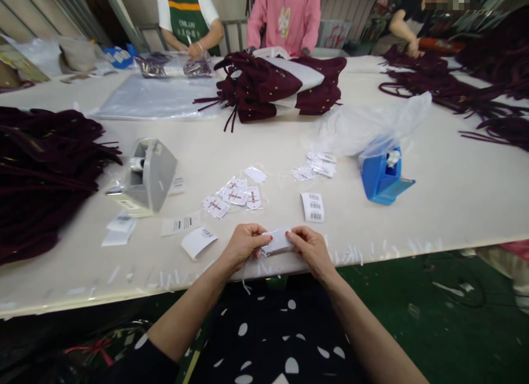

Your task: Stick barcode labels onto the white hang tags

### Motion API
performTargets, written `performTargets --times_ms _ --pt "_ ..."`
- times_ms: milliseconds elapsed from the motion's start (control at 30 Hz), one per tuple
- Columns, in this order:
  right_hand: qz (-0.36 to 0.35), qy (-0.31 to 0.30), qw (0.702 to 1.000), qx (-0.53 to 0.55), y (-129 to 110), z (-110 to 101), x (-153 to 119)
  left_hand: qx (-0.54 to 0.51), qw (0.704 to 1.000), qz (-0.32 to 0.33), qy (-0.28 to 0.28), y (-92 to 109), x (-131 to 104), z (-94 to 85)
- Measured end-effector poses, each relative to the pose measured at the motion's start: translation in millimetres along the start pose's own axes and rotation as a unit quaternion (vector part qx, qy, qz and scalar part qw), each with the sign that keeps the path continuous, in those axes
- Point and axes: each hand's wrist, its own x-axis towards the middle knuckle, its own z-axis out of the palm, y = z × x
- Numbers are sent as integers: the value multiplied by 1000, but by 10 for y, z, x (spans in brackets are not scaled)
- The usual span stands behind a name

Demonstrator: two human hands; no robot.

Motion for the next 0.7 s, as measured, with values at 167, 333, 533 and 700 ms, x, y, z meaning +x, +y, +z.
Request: performTargets --times_ms 167,333,533,700 --pt "21 -12 1000 -2 10 -11 -6 61 998 0 -9 42 -41 5" --pt "59 -11 998 30 -6 -52 12 79 997 -18 4 72 -45 -38" --pt "34 -8 999 -23 22 -68 32 140 990 -23 7 54 -15 -102" --pt "10 12 994 -104 16 -82 13 257 966 -18 28 71 -6 -103"
